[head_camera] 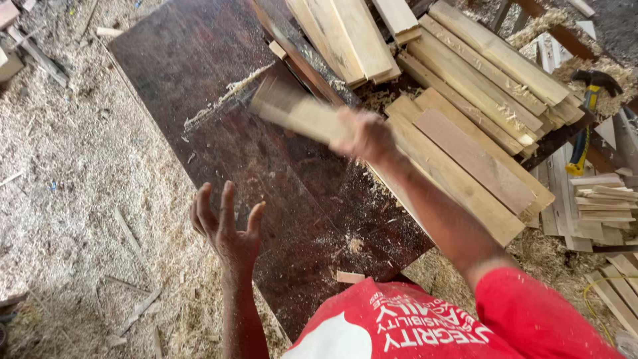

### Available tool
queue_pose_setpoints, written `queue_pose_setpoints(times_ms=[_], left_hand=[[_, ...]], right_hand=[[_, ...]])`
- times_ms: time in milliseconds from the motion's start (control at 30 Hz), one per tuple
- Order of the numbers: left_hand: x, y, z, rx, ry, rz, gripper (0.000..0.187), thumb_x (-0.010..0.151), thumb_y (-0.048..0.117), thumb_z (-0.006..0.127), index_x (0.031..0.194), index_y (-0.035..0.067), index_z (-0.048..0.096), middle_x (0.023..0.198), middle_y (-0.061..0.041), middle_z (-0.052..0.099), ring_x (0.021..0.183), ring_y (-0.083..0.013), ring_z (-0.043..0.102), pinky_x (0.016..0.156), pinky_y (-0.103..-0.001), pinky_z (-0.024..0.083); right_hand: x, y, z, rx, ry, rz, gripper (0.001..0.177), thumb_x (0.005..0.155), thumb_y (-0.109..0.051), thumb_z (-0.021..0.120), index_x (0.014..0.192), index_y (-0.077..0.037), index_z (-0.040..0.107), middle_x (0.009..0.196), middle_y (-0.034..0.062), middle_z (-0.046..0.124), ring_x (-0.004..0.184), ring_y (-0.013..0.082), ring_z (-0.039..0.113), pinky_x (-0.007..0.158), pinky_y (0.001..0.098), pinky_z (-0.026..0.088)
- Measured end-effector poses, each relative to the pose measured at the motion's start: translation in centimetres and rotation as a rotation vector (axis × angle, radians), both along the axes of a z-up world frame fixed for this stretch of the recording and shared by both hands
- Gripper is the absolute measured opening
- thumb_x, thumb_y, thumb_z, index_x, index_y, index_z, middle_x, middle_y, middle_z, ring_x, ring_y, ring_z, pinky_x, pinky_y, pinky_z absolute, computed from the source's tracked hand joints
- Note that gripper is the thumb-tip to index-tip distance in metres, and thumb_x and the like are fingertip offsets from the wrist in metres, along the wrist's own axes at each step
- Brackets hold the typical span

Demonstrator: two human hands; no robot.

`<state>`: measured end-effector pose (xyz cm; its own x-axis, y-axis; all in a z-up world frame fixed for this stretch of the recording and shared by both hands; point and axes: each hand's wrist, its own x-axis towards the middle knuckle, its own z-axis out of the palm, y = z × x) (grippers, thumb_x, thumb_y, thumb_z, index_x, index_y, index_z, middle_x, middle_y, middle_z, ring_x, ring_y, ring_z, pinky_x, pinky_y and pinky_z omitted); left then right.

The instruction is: The person processes wooden boards at a workbench, repeatedly sliding them against a fixed guide to prepare or smooth the edges. They handle several boards one at a time, moving them from a pile to the guide and then setting them aside.

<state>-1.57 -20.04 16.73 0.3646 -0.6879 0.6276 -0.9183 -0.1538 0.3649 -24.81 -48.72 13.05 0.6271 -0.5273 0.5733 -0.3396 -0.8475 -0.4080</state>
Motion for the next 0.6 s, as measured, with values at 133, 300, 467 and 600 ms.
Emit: queue_pose_setpoints(times_ms=[133,300,467,600], left_hand=[[0.3,0.6,-1.0,0.061,-0.04,0.013,0.071,0.084,0.038,0.089,0.146,0.019,0.06,0.164,-0.013,0.034,0.15,-0.0318,0.03,0.126,-0.053,0.025],[-1.0,3.7,-3.8,0.165,0.051,0.102,0.066,0.083,0.037,0.087,0.141,0.018,0.064,0.164,-0.014,0.035,0.151,-0.0342,0.029,0.125,-0.055,0.026],[-2.1,7.2,-7.2,0.3,0.205,0.191,0.062,0.086,0.035,0.082,0.142,0.016,0.063,0.162,-0.017,0.037,0.151,-0.0348,0.031,0.123,-0.057,0.027],[-3.9,8.0,-8.8,0.387,0.214,0.196,0.061,0.082,0.035,0.082,0.138,0.017,0.066,0.159,-0.02,0.039,0.149,-0.0367,0.031,0.12,-0.06,0.026]], right_hand=[[-1.2,-11.0,1.4,0.379,0.106,-0.39,0.049,0.094,-0.029,0.073,0.131,0.001,0.064,0.105,0.017,0.074,0.073,0.0235,0.072,0.051,0.0324,0.059],[-4.4,-20.4,1.2,0.135,-0.168,-0.497,0.058,0.099,-0.035,0.082,0.128,0.01,0.063,0.128,0.0341,0.06,0.114,0.04,0.064,0.092,0.0432,0.059],[-11.8,-16.1,1.1,0.455,0.19,-0.652,0.048,0.11,-0.051,0.065,0.128,-0.008,0.075,0.11,0.0221,0.077,0.101,0.0351,0.073,0.093,0.0474,0.058],[-17.3,-7.1,-1.2,0.508,0.245,-0.661,0.059,0.089,-0.05,0.08,0.127,-0.006,0.071,0.128,0.024,0.069,0.114,0.0368,0.067,0.096,0.0463,0.053]])
